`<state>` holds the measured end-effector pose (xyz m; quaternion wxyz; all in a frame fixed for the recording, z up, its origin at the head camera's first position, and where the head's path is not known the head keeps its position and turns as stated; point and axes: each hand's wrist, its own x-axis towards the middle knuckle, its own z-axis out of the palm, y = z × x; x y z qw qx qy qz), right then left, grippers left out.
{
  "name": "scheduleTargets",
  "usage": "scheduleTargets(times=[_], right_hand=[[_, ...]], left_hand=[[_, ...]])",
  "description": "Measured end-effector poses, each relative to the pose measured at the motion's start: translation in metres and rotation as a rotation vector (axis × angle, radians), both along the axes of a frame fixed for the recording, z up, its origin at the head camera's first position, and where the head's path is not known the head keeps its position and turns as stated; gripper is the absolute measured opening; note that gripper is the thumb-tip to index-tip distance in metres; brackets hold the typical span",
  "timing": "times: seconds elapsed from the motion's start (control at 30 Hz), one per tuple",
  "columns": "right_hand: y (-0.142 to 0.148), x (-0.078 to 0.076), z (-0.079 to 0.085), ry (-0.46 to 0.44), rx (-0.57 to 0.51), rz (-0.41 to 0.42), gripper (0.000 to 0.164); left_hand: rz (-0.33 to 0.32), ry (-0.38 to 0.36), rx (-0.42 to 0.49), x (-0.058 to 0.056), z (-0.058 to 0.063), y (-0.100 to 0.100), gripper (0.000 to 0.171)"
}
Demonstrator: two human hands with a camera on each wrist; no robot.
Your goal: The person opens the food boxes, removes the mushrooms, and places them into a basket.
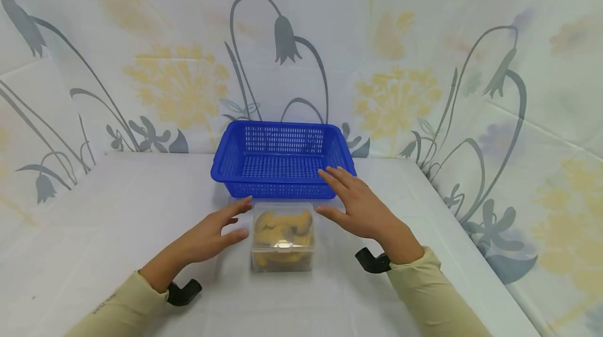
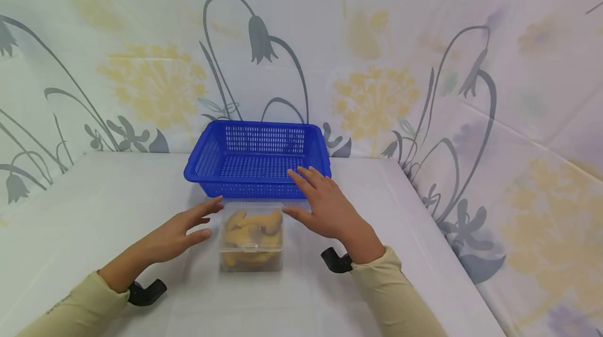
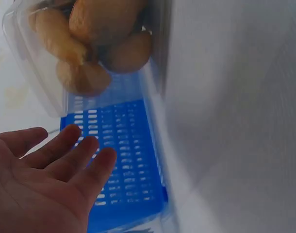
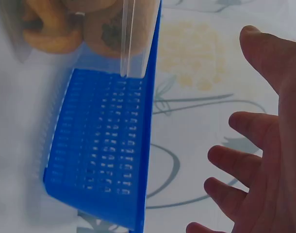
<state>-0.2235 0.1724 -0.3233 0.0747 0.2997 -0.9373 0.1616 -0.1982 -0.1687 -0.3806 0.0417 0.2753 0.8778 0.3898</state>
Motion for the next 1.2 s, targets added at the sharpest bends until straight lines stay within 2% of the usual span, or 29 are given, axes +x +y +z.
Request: scheduleTargets(times=[0.23,0.47,0.67,0.87,1.2], right_hand=[[-0.013,0.002,-0.002,0.000,-0.009,0.041,0.074],[-0.021,0.005,-0.004,0.014,0.002,0.076,0.075],[-0.029,0.009,-0.012,0.046,0.008,0.180,0.078],[-0.039,0.016,-0.019,0.098,0.026,0.280,0.081],[-0.051,0.022,-0.028,0.107,0.082,0.304,0.079]], left_hand=[[-0.050,-0.059,0.086,-0.002,-0.007,0.009,0.088],[-0.056,-0.145,0.135,-0.004,-0.013,0.016,0.111],[-0.066,-0.200,0.177,-0.004,-0.018,0.022,0.129],[-0.069,-0.201,0.195,-0.004,-0.023,0.025,0.134],[-0.028,-0.233,0.163,-0.004,-0.025,0.028,0.132]])
